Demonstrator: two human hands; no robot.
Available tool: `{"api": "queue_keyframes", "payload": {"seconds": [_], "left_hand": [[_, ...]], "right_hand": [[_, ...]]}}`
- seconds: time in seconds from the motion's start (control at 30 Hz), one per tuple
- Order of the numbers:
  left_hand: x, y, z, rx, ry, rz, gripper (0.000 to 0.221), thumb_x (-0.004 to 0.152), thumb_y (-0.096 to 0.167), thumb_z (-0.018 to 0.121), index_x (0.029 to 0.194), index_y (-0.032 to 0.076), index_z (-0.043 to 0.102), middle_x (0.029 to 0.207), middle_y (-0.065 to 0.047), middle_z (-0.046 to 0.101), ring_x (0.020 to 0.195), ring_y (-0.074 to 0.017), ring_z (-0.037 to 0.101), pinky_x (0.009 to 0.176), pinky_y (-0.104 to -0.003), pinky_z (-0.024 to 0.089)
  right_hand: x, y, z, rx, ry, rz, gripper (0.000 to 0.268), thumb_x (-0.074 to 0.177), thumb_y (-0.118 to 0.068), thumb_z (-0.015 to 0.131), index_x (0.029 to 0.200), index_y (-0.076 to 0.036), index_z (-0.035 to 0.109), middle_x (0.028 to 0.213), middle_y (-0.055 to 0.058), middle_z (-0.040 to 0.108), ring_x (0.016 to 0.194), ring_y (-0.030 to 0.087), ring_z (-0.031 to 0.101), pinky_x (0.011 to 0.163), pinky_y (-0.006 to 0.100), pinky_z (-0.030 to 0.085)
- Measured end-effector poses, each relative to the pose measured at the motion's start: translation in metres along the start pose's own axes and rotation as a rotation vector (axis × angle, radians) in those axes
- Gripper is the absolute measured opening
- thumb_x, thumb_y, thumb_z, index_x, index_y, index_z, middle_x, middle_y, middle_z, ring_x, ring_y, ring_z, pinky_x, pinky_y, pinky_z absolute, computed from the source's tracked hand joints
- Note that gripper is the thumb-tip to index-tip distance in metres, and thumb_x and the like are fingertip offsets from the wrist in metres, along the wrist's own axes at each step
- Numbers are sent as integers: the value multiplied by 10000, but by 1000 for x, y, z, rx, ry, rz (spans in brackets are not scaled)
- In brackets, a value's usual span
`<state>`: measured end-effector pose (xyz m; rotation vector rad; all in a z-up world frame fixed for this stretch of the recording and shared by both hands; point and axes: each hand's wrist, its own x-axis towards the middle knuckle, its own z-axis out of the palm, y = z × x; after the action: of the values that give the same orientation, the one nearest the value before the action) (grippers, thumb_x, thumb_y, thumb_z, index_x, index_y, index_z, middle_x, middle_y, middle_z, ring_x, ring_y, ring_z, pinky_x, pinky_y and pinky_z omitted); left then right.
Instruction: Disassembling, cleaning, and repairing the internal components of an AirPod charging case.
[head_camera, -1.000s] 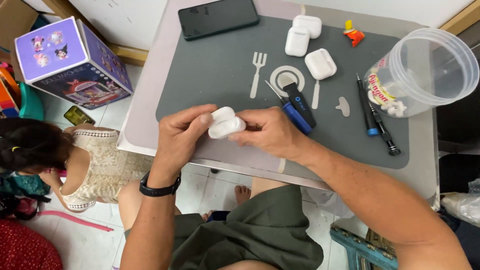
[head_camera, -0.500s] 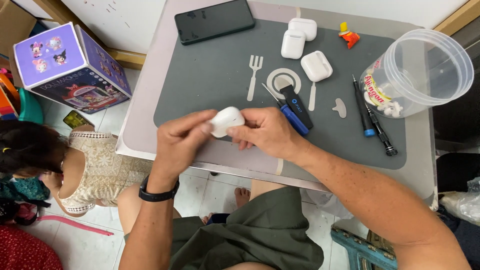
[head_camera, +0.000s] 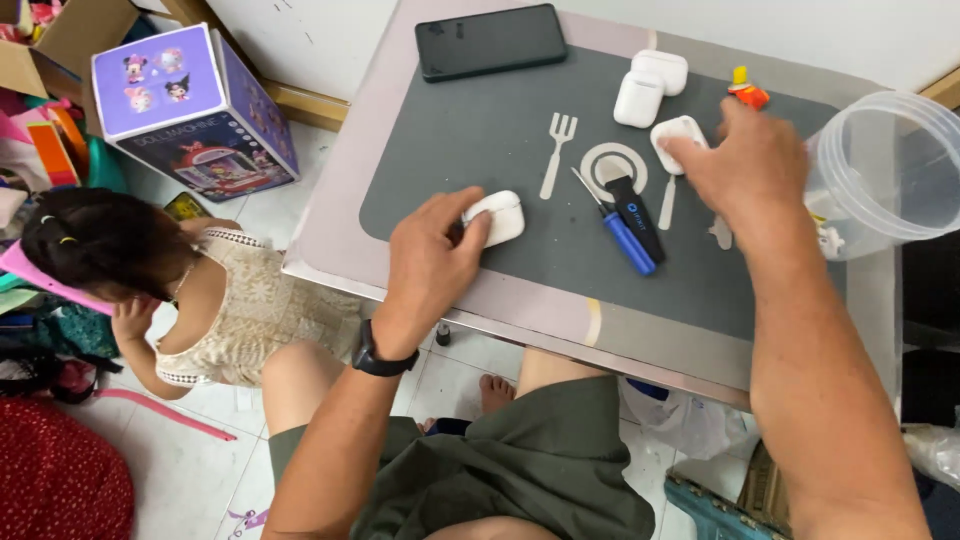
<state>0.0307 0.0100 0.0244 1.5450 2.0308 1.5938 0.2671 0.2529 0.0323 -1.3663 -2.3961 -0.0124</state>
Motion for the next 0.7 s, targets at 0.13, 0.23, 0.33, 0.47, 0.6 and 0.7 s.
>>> {"api": "queue_keyframes", "payload": {"seconds": [0.13, 0.23, 0.33, 0.47, 0.6, 0.7], "left_hand": [[-4, 0, 5, 100, 108, -4, 321, 883, 76, 715, 1194, 0, 689, 1220, -122, 679, 598, -142, 554, 581, -268, 495], [-6, 6, -2, 29, 154, -19, 331, 904, 85, 696, 1214, -29, 673, 1258, -128, 655, 613, -118, 559, 562, -245, 494], [-11, -2, -6, -121, 136, 99, 392, 874, 57, 735, 1256, 13, 660, 1302, -134, 648, 726, -118, 566, 641, -241, 489], [-14, -7, -19, -351, -50, 72, 512, 892, 129, 785, 1372, 105, 608, 1359, -72, 652, 840, -115, 626, 742, -239, 534], [-12, -16, -21, -567, -192, -24, 293, 923, 107, 766, 1213, 134, 734, 965, -13, 764, 655, -61, 473, 577, -214, 394], [-13, -17, -18, -633, -135, -43, 255, 961, 161, 752, 1216, 160, 742, 911, -20, 779, 714, -22, 548, 637, -216, 497]], "right_hand": [[6, 9, 12, 82, -110, 78, 401, 830, -344, 821, 1104, -56, 765, 892, 130, 744, 722, 345, 663, 652, 460, 500], [1, 3, 1, 36, 57, -152, 387, 786, -231, 844, 1091, -1, 782, 923, 202, 749, 699, 368, 663, 649, 461, 526], [-24, -51, -42, 191, 265, -505, 487, 853, -23, 839, 1310, 108, 735, 931, 158, 649, 800, 305, 552, 751, 392, 481], [-70, -126, -43, 535, 43, -711, 723, 732, 25, 900, 1377, 114, 586, 1271, 243, 665, 941, 298, 656, 750, 346, 562], [-92, -154, -30, 860, -172, -529, 821, 723, 89, 844, 1456, 64, 476, 1276, 206, 630, 873, 209, 632, 727, 272, 563], [-89, -143, -13, 1084, -348, -248, 569, 800, 85, 763, 1324, 91, 542, 985, 216, 649, 688, 186, 630, 553, 261, 532]]}}
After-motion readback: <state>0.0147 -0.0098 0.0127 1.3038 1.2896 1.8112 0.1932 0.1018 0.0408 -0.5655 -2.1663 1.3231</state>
